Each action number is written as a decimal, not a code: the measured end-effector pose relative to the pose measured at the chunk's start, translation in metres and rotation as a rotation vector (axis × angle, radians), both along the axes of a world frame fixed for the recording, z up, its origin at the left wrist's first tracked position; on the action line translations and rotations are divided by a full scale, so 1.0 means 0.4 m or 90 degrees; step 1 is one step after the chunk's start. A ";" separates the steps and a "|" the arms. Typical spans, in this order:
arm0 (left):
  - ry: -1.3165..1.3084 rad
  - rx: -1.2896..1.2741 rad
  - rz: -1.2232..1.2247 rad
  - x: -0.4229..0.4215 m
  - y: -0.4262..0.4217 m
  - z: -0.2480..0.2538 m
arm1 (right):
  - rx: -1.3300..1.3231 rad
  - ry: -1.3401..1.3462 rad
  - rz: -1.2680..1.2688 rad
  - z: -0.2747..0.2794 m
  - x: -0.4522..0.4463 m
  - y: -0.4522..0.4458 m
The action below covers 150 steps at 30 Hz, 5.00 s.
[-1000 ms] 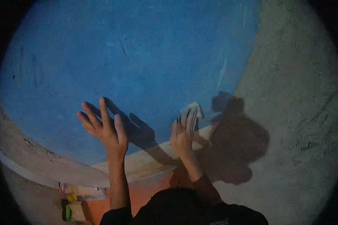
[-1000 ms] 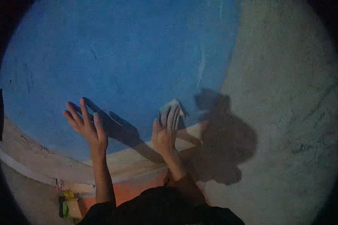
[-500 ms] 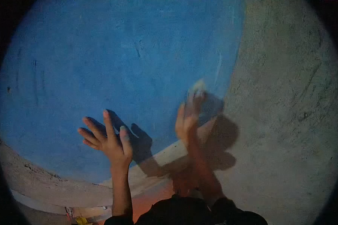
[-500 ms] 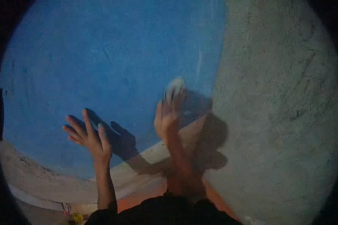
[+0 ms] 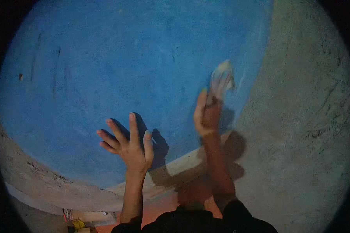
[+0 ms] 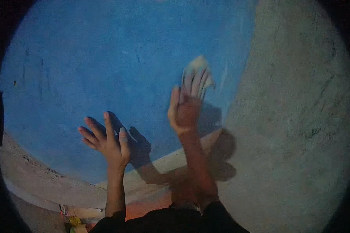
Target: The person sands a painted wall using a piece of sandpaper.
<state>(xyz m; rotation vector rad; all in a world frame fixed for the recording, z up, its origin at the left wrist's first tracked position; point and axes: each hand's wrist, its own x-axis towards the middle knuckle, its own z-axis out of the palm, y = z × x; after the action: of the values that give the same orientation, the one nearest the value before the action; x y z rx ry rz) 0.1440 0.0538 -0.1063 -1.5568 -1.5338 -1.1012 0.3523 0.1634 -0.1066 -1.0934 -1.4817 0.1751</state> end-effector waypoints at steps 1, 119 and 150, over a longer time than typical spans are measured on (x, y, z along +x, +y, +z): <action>0.001 0.007 0.000 0.001 0.005 0.000 | -0.020 -0.068 -0.017 0.070 0.018 -0.012; -0.273 0.063 0.146 -0.243 -0.197 -0.135 | 0.260 -0.635 0.241 -0.100 -0.346 -0.265; -0.064 -0.062 0.065 -0.800 -0.480 -0.046 | 0.208 -0.384 0.111 -0.139 -0.929 -0.558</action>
<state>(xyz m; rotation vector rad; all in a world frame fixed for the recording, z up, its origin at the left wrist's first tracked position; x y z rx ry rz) -0.1761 -0.1383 -0.1248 -1.4888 -1.7372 -1.0761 -0.0191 -0.0598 -0.1620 -0.7792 -2.0572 -0.2956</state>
